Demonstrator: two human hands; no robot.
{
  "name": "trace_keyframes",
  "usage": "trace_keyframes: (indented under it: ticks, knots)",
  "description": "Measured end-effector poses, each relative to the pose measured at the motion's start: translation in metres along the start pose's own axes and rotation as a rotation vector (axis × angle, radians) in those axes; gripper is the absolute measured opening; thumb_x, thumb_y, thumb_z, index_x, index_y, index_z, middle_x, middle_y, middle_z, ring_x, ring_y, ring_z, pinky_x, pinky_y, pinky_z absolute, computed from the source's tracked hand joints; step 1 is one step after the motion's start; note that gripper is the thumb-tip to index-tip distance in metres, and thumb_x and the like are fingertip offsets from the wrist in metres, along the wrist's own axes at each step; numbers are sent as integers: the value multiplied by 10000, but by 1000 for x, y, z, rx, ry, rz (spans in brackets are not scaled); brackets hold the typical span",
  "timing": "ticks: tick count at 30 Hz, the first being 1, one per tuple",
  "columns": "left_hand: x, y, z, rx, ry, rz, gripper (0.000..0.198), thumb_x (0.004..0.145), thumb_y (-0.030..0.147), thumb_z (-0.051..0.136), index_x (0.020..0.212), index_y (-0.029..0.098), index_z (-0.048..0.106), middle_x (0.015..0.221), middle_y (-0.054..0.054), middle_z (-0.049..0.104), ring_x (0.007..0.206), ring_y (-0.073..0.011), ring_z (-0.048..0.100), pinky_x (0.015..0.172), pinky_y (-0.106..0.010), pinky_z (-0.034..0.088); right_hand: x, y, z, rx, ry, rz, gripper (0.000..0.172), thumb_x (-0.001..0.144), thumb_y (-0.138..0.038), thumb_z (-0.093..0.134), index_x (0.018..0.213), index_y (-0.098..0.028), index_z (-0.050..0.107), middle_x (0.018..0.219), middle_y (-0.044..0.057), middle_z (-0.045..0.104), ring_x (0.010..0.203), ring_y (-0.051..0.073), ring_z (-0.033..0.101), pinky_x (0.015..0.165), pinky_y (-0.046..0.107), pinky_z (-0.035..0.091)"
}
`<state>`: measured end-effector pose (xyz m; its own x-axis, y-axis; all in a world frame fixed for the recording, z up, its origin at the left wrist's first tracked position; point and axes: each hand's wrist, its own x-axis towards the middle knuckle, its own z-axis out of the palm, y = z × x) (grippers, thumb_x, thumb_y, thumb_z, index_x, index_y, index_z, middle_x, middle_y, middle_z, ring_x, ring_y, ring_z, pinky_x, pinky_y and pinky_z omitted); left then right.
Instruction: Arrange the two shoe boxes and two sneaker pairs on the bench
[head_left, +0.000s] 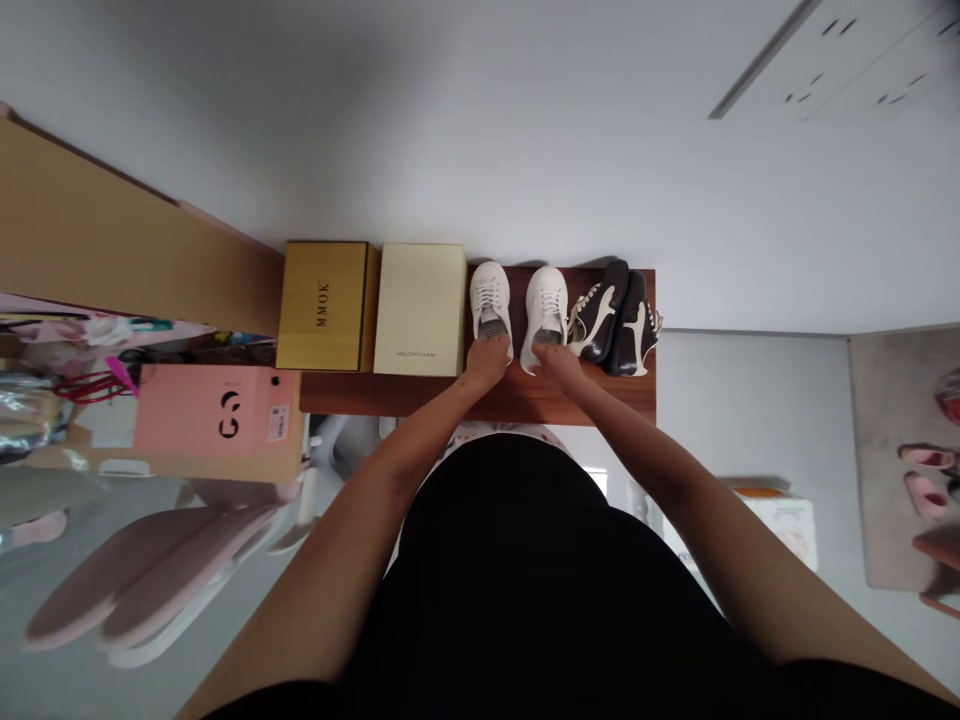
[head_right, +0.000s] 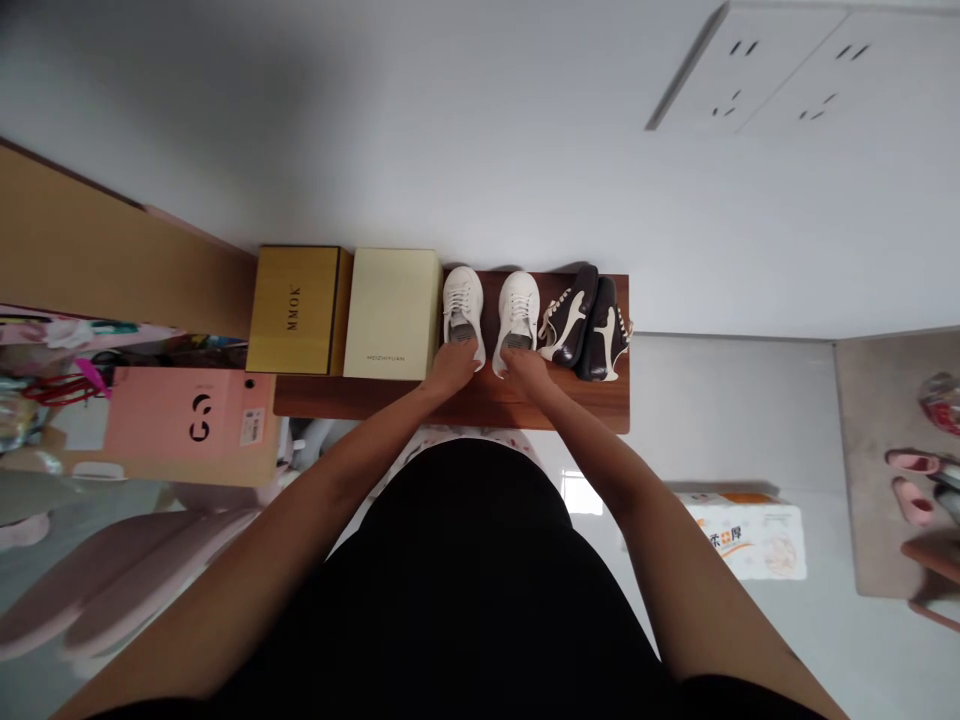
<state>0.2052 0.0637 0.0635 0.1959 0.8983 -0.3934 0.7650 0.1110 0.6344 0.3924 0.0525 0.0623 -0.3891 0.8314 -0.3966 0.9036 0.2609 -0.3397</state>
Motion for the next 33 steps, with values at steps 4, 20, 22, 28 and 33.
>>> trace_keyframes:
  ticks: [4,20,22,28,33]
  knots:
    - [4,-1,3,-24,-2,3,165,867,154,710,1009,150,626,1159,-199,674,1335,-379,558,1241,-452,269,18,-2,1,15,-21,-13,186,904,-180,658,1085,-140,646,1112,215,724,1094,369,672,966,421,467]
    - [7,-12,14,-73,60,-35,161,918,221,655,1056,147,616,1220,-224,638,1384,-384,494,1236,-480,267,25,-13,19,13,33,-17,243,939,-154,553,1165,-122,637,1171,222,661,1139,352,569,1021,461,418]
    - [4,-4,14,-110,128,-21,206,893,171,664,1090,144,610,1259,-220,616,1419,-388,442,1240,-486,243,13,-4,15,23,88,32,278,944,-238,586,1195,-129,633,1233,220,627,1165,357,541,1017,460,414]
    - [7,41,32,-116,-39,215,322,905,151,598,1225,182,602,1345,-161,593,1383,-319,475,1232,-450,281,-64,78,11,214,537,463,474,947,-391,564,1344,-132,552,1307,221,583,1255,376,468,1070,517,375]
    - [31,84,78,-156,-137,228,542,889,144,619,1418,118,502,1434,-205,565,1393,-315,499,1209,-437,347,-110,144,23,302,430,810,696,782,-480,736,1331,-84,574,1254,232,614,1239,386,519,1054,508,410]
